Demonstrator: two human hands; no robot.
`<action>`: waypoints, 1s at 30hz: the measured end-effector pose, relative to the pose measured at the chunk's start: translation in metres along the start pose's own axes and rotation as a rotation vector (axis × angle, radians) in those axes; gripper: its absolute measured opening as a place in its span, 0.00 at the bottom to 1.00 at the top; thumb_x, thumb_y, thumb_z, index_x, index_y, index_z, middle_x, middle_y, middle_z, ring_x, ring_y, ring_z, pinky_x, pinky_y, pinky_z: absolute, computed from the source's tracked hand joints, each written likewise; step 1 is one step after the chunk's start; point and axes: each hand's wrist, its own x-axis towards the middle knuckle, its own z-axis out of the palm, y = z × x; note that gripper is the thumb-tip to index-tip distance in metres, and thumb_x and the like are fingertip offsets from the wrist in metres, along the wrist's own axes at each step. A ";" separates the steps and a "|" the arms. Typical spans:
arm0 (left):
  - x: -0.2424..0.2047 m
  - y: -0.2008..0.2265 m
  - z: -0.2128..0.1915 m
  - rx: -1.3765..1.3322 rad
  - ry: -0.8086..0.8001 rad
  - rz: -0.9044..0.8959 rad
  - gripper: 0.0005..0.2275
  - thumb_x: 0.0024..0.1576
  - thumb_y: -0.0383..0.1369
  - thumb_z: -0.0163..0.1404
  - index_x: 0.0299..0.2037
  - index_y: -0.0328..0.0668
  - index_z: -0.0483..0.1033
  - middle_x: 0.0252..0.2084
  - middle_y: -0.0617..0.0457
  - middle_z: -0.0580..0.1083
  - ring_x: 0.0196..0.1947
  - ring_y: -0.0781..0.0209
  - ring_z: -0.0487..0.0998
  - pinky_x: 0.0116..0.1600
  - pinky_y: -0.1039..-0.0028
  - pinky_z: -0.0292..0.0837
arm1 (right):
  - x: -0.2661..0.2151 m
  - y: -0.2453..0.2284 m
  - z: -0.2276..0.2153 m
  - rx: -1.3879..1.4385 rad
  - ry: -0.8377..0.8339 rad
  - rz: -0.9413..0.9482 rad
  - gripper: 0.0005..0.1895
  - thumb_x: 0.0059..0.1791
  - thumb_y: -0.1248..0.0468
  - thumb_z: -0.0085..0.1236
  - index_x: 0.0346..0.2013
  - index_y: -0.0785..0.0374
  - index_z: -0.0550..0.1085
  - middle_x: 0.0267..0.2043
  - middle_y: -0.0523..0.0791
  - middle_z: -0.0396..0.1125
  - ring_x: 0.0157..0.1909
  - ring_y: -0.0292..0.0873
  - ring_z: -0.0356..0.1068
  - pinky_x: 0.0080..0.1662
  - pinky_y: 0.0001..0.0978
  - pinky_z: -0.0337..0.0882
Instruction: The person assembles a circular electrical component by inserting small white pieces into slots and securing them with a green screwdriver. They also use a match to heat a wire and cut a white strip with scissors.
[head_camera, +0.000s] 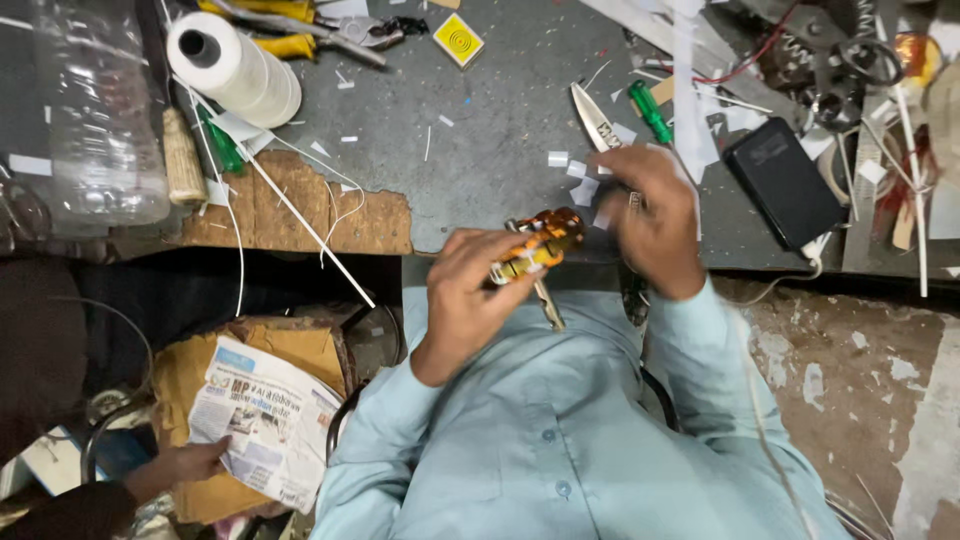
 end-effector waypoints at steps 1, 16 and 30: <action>0.002 -0.003 0.005 -0.087 0.040 -0.044 0.17 0.51 0.28 0.67 0.51 0.38 0.79 0.48 0.48 0.80 0.47 0.50 0.80 0.55 0.67 0.75 | 0.007 0.011 -0.007 -0.253 0.077 0.002 0.13 0.52 0.68 0.61 0.52 0.68 0.78 0.51 0.53 0.72 0.57 0.54 0.70 0.61 0.45 0.69; 0.018 0.010 -0.010 0.023 -0.007 0.099 0.20 0.53 0.33 0.65 0.56 0.41 0.77 0.51 0.48 0.78 0.51 0.51 0.78 0.57 0.66 0.73 | -0.022 -0.043 -0.007 0.741 0.293 0.002 0.09 0.62 0.68 0.56 0.53 0.64 0.65 0.43 0.53 0.72 0.44 0.48 0.76 0.41 0.39 0.80; 0.021 0.005 -0.006 -0.084 -0.083 -0.018 0.19 0.56 0.30 0.61 0.58 0.40 0.77 0.56 0.49 0.79 0.54 0.52 0.80 0.61 0.66 0.74 | -0.007 -0.056 0.013 0.434 -0.141 -0.148 0.10 0.59 0.63 0.50 0.53 0.63 0.67 0.38 0.53 0.73 0.41 0.50 0.78 0.47 0.42 0.73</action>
